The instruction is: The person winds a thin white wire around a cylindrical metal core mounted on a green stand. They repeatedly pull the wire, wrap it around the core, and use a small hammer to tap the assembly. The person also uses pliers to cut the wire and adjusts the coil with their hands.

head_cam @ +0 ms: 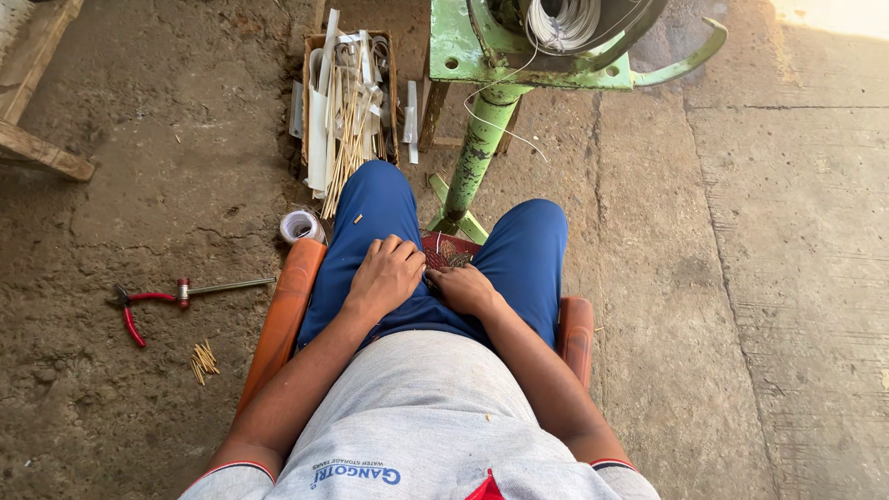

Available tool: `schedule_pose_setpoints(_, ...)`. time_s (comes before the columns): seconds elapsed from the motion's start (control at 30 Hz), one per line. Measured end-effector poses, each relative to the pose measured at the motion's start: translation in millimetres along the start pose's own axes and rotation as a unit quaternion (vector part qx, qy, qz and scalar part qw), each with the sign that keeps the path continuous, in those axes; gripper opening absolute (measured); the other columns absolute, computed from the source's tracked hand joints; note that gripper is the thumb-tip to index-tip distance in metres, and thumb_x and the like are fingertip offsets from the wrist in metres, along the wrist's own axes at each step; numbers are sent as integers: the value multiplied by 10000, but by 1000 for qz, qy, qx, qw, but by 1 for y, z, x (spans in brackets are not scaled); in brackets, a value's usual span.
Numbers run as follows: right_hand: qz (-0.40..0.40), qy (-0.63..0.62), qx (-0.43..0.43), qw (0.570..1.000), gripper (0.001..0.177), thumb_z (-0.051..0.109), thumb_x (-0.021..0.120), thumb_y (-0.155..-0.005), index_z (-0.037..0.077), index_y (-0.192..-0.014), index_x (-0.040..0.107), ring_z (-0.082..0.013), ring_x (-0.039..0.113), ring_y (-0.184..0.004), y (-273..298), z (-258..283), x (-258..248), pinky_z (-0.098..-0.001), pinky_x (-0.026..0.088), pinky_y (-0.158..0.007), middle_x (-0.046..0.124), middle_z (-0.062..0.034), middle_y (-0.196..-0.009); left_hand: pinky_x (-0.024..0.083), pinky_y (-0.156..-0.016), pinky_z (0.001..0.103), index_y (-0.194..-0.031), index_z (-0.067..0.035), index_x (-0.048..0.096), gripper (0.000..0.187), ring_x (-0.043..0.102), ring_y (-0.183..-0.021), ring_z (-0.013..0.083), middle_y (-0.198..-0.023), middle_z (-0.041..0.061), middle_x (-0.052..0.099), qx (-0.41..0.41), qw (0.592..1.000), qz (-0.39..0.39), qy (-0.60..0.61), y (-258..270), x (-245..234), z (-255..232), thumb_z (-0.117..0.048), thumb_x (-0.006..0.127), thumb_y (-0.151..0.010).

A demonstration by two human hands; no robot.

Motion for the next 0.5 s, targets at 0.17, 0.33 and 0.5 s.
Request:
schedule_pose_setpoints(0.17, 56, 5, 45, 997, 427, 246, 529, -1009, 115, -1415, 554, -278, 691, -1058, 1, -4, 5, -449, 504, -895, 730, -108, -1125, 474, -888, 424, -979, -106, 740, 156, 592, -978, 242, -994, 34, 677, 2, 1000, -2, 8, -2, -7, -3, -242, 687, -925)
schedule_pose_setpoints(0.33, 11, 13, 8, 1000, 320, 236, 551, -982, 87, -1256, 624, -324, 719, -964, 4, -6, 1, -480, 547, -816, 748, -138, -1042, 514, -835, 419, -1004, -75, 723, 176, 622, -958, 270, -1016, 58, 674, -5, 986, -54, 155, 7, -32, 1, -213, 712, -896)
schedule_pose_setpoints(0.5, 13, -23, 28, 999, 305, 207, 574, -983, 90, -1254, 650, -382, 709, -900, 16, -16, -6, -497, 557, -806, 726, -200, -1063, 525, -872, 445, -959, -81, 681, 74, 627, -970, 299, -1053, 92, 681, -10, 983, -161, 82, 52, -68, 69, -149, 701, -940)
Point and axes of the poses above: each hand's wrist, its own y-axis away from the middle knuckle, its own x-axis out of the palm, z = x × y, the point moved 4 cm from there along -y, towards the middle knuckle
